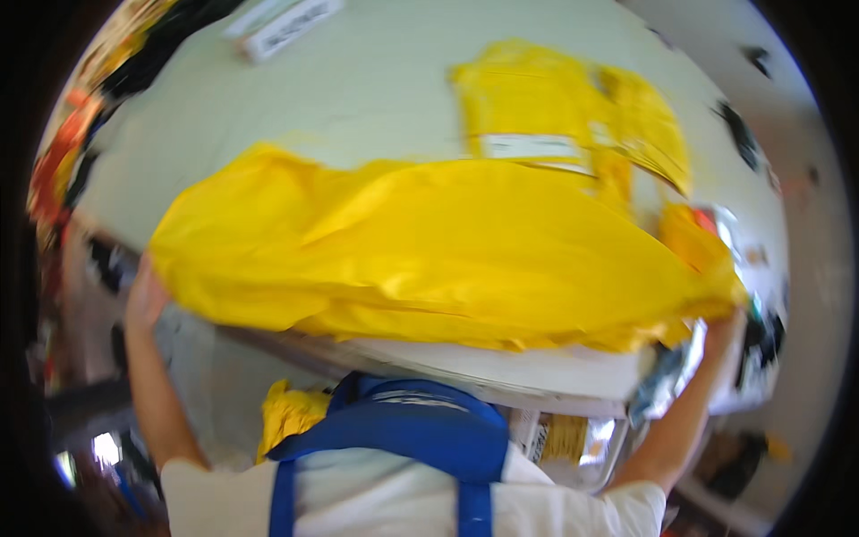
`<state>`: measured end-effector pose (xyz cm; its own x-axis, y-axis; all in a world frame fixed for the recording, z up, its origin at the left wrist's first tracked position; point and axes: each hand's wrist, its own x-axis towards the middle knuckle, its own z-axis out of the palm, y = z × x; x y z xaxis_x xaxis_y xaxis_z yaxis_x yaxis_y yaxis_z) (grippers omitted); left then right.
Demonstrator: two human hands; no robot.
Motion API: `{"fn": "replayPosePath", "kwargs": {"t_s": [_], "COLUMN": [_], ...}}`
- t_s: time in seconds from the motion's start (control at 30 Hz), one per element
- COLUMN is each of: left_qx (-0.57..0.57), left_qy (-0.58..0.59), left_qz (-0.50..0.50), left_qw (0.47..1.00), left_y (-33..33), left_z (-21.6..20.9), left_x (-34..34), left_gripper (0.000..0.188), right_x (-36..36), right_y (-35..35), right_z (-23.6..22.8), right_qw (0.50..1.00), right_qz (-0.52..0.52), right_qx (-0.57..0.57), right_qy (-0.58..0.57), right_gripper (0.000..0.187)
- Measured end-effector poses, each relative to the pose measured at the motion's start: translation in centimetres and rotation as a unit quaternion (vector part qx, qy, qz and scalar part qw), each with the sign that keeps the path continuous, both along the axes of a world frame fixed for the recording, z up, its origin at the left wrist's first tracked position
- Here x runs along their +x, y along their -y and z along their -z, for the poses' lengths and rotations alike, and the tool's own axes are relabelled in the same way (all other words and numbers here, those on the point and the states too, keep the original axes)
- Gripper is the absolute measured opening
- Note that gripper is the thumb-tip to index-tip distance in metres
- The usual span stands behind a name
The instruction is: The person folds a yellow raincoat on a white table, smoothing and aligning the fabric, then folding it into a compact bundle. The person uses a small cutting tool to trim a loose thread from the garment. The folded raincoat is placed into a white plastic basket.
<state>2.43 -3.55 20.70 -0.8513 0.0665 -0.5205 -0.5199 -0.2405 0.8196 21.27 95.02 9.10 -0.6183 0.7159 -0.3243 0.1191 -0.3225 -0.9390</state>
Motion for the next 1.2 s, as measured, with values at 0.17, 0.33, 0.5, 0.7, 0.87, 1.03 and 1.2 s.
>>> {"fn": "replayPosePath", "kwargs": {"t_s": [0.17,0.33,0.5,0.7,0.87,1.03,1.2], "left_qx": [-0.236,-0.162,-0.26,-0.199,-0.264,-0.382,-0.69], "left_qy": [0.109,-0.043,-0.035,-0.049,-0.222,-0.31,-0.092], "left_qz": [0.218,-0.038,-0.004,0.076,-0.098,-0.157,0.026], "left_qw": [0.941,0.985,0.965,0.976,0.934,0.856,0.718], "left_y": [-1.7,5.1,5.1,0.3,13.6,12.4,3.4], "left_z": [3.1,0.9,1.1,-2.9,-8.0,-15.1,-14.1], "left_x": [1.0,-0.3,1.3,2.7,2.1,-4.3,-17.8], "left_gripper": [0.051,0.042,0.049,0.051,0.04,0.025,0.011], "right_x": [-4.3,-3.4,-4.8,-4.3,-2.5,-2.6,-18.3], "right_y": [0.2,0.7,4.8,4.0,-6.8,-5.4,-0.9], "right_z": [-4.5,-8.2,-9.7,-1.9,-12.1,-27.8,-25.0], "right_qw": [0.996,0.959,0.675,0.501,0.965,0.951,0.981], "right_qz": [-0.053,-0.011,-0.018,-0.27,0.025,-0.236,-0.072], "right_qx": [0.033,0.22,0.637,0.575,0.256,0.068,0.095], "right_qy": [-0.059,0.176,0.372,0.588,0.041,-0.188,-0.156], "right_gripper": [0.032,0.021,0.032,0.031,0.03,0.031,0.031]}}
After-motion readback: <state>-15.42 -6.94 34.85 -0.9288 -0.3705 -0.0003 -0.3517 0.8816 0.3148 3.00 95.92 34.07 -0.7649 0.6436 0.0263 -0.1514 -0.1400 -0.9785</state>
